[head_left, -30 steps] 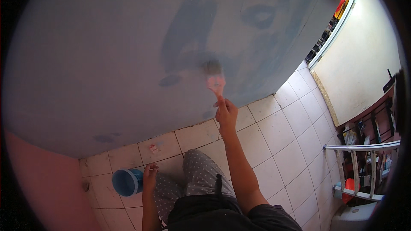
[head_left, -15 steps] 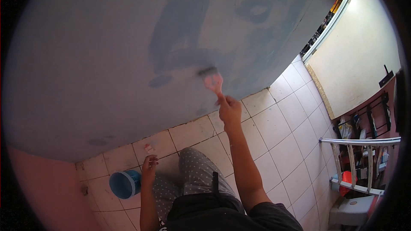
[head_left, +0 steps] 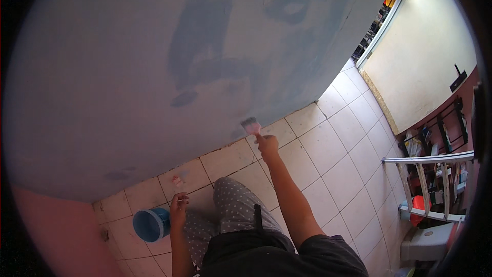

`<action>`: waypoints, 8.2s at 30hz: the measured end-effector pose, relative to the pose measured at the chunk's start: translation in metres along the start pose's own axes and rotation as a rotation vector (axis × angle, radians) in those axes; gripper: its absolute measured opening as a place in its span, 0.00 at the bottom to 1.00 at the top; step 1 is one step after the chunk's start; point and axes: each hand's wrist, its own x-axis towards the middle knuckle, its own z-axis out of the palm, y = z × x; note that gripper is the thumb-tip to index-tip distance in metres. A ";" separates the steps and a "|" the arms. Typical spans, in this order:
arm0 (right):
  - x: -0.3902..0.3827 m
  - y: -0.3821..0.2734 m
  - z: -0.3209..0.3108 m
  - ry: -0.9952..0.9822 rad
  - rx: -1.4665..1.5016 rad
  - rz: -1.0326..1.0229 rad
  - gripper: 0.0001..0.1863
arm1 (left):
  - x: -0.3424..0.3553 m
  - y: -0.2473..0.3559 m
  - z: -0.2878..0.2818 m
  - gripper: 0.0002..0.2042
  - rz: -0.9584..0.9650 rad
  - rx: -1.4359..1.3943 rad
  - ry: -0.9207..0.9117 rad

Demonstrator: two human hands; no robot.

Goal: Painting the lower section of a wall with light blue paint using a brush.

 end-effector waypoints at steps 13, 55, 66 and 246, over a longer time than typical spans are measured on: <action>-0.050 -0.195 -0.050 0.333 -0.356 -0.438 0.12 | 0.000 0.004 0.003 0.10 0.008 0.020 0.023; -0.062 -0.187 -0.077 0.197 -0.377 -0.326 0.14 | -0.007 -0.010 -0.001 0.11 0.124 -0.023 0.063; -0.035 -0.168 -0.066 0.292 -0.414 -0.320 0.14 | 0.002 -0.014 0.010 0.11 0.130 0.007 0.044; -0.371 -0.169 0.482 -2.073 -0.329 -0.733 0.20 | -0.131 -0.211 -0.254 0.14 -0.263 -0.373 1.349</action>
